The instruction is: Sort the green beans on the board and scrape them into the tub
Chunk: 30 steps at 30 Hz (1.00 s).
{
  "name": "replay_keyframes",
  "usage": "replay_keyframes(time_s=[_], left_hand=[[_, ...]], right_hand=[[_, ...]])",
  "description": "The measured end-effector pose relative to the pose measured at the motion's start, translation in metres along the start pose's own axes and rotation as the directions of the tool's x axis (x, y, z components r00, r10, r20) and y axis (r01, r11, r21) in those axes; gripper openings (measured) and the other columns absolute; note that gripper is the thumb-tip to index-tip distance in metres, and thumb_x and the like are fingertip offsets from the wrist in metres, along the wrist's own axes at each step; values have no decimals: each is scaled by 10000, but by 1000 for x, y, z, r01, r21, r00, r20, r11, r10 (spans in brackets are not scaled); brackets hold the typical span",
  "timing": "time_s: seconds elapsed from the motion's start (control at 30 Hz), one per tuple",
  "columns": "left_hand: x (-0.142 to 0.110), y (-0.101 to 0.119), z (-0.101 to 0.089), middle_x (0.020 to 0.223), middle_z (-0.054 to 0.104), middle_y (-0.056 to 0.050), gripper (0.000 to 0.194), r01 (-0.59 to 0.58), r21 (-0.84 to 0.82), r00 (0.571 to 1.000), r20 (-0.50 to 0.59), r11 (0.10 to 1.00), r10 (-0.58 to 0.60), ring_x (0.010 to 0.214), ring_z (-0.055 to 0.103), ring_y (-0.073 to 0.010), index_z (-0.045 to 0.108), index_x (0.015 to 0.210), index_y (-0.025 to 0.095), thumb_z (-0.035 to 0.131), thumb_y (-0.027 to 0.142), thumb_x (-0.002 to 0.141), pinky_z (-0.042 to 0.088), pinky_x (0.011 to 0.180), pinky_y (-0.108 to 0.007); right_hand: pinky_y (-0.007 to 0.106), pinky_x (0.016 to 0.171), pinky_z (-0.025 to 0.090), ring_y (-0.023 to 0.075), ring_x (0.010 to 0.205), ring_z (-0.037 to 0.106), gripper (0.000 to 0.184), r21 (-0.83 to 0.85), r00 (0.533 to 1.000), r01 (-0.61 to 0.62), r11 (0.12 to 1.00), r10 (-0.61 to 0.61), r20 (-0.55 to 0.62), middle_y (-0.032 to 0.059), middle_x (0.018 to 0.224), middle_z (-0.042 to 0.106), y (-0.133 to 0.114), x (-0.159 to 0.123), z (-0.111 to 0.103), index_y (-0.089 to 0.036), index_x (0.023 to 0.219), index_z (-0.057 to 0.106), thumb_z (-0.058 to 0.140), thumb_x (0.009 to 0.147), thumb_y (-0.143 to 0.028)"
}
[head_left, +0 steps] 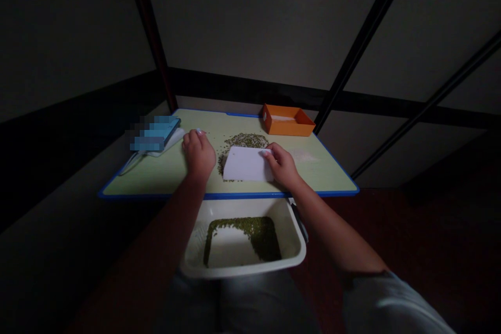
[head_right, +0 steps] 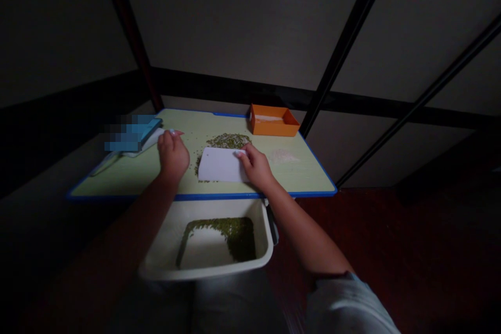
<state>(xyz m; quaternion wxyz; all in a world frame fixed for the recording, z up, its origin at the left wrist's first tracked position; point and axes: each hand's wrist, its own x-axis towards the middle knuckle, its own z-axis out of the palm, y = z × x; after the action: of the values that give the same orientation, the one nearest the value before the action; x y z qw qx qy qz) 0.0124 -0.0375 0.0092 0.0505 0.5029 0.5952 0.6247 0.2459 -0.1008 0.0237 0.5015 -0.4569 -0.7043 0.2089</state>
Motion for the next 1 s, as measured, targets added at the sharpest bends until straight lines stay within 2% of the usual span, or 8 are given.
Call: replay_keyframes(time_s=[0.2,0.47,0.73,1.0], left_hand=[[-1,2,0,1070,642,-158,220,-10,33,1000,15,999,9,1247,570,-308,500,856,236,353,304,1004,371,1182,-509],[0,-3,1,1068,641,-161,251,-81,122,996,50,989,76,1223,574,-316,503,906,236,298,337,1010,387,1155,-536],[0,-5,2,1091,645,-171,250,-108,166,993,71,980,98,1225,572,-314,527,928,224,315,322,1018,381,1162,-541],[-2,-3,0,1098,650,-184,268,-127,195,989,94,973,110,1231,574,-333,545,947,213,308,315,1017,379,1152,-561]], right_hand=[[294,627,343,171,652,476,222,-14,999,10,1000,-11,-41,-34,655,514,-1,2,-3,-245,812,525,550,930,-431],[290,611,338,162,633,447,254,18,999,52,998,-52,-1,-36,652,502,3,4,3,-247,798,520,593,938,-446],[291,589,317,149,618,411,318,44,995,32,999,-28,-92,-41,660,463,11,-2,-22,-243,784,509,594,921,-518],[292,565,287,146,584,389,308,-8,997,-6,1000,6,-82,-53,618,438,16,-8,-31,-244,786,518,587,914,-515]])
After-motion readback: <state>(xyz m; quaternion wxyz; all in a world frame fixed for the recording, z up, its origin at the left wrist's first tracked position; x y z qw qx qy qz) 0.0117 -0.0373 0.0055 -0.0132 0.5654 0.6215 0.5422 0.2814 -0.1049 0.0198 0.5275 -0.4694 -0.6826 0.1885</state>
